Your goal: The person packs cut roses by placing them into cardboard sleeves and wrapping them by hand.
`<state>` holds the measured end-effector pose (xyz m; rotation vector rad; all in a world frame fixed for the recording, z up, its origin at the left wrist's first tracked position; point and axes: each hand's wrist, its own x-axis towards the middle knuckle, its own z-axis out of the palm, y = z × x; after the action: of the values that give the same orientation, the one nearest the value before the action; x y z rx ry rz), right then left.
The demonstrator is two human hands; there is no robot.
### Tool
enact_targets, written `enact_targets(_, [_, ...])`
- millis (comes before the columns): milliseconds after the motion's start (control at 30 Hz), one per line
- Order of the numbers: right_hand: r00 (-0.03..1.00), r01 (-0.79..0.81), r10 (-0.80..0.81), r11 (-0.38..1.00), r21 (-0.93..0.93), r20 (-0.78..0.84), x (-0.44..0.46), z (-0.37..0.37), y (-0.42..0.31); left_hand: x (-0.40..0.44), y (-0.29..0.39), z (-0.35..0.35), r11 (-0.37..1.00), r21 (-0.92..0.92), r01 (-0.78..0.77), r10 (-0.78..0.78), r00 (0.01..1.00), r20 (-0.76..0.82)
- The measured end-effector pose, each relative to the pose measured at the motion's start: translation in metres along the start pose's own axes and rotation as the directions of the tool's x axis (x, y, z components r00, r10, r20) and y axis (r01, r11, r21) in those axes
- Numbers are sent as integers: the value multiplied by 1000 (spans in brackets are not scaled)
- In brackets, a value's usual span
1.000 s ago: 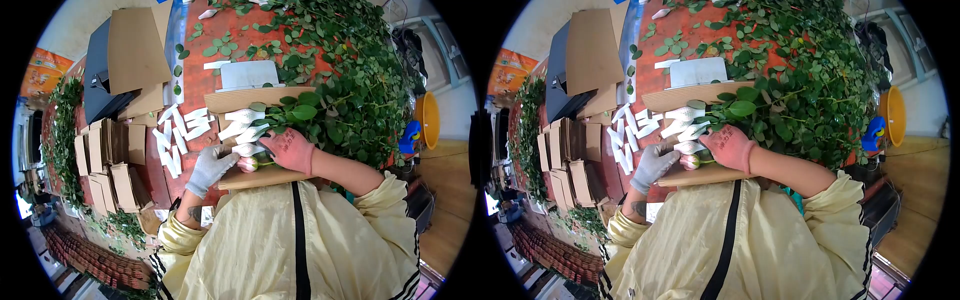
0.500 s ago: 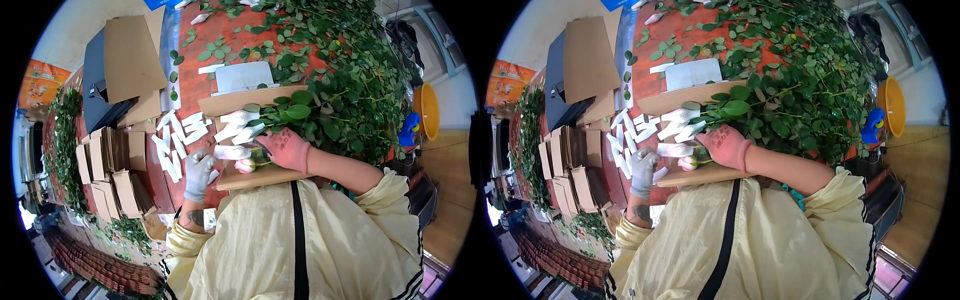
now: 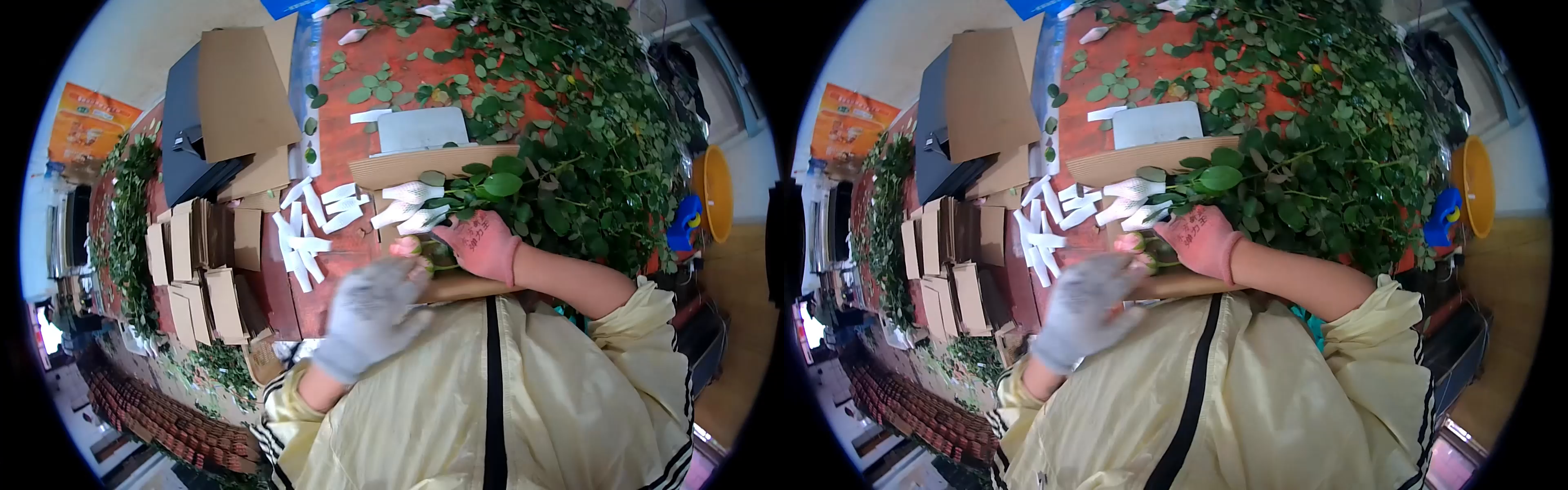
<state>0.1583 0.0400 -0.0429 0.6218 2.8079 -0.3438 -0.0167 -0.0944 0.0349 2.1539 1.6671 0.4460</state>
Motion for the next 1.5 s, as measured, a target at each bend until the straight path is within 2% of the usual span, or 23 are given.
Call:
enact_targets(67, [1000,-25,25,1000,-17,-2,4,0,2,4,0,26,999,25,-38,38,999,31])
enact_targets(233, [995,8,-4,999,-39,100,-5,-27,0,5,5,36,995,-1,104,-102,982,157])
enact_targets(333, [992,25,-11,994,-108,129,-7,-22,4,5,6,35,994,8,110,-110,983,149])
enact_targets(400, [982,117,-126,991,-68,-142,-4,9,12,12,11,26,988,20,152,-153,969,194])
enact_targets(433, [962,174,-60,886,430,-266,-4,30,16,17,14,22,980,27,198,-198,950,242])
enact_targets(500, [992,119,-115,990,-74,57,-12,-8,6,23,9,30,993,98,65,-64,998,-15])
enact_targets(533, [941,237,-285,940,-247,-180,-24,-2,10,21,1,48,999,38,32,-30,997,-64])
enact_targets(567, [965,220,-240,960,-172,-108,-25,-23,3,31,12,23,984,43,174,-179,954,240])
enact_targets(600, [963,180,-201,976,-127,-181,-29,-34,-1,22,0,53,994,60,95,-95,995,1])
enact_targets(633, [969,68,-86,994,-85,-231,-29,-41,-7,22,2,49,982,21,188,-189,981,46])
enact_targets(667, [863,67,-177,968,-241,-473,-30,-36,-5,15,-3,51,997,49,54,-55,998,6])
enact_targets(700, [876,88,-134,989,-120,-463,-23,-30,5,13,-3,53,995,-24,93,-91,992,85])
enact_targets(733, [819,109,-181,981,-162,-544,-13,-12,16,12,-4,57,995,-10,103,-102,991,89])
enact_targets(767, [847,89,-179,976,-198,-500,-4,-8,19,13,-5,60,995,-3,95,-94,991,98])
enact_targets(800, [965,22,-64,986,-165,-256,1,-10,16,14,-6,64,993,2,115,-114,986,125])
enact_targets(833, [990,-78,55,981,-179,-128,2,-18,6,15,-5,61,992,2,124,-122,980,157])
enact_targets(900, [995,-45,23,972,-232,-97,3,7,13,14,-5,59,989,-2,146,-143,976,165])
enact_targets(1033, [983,-66,41,988,-136,-179,-5,-11,4,11,-3,60,989,-47,141,-135,984,119])
enact_targets(1100, [959,43,-57,998,-54,-277,-11,-18,0,11,-3,59,986,-63,155,-146,981,126])
enact_targets(1167, [949,112,-124,992,-58,-289,-12,3,12,12,-2,55,985,-68,157,-146,980,135])
enact_targets(1233, [881,101,-148,987,-126,-449,-12,9,12,12,-1,56,985,-75,155,-143,979,148])
enact_targets(1367, [894,-22,-35,992,-122,-447,-8,15,20,12,-8,73,990,-58,132,-128,990,62])
enact_targets(1500, [959,-85,40,985,-148,-281,-2,25,22,8,-5,66,993,-19,121,-121,993,-12])
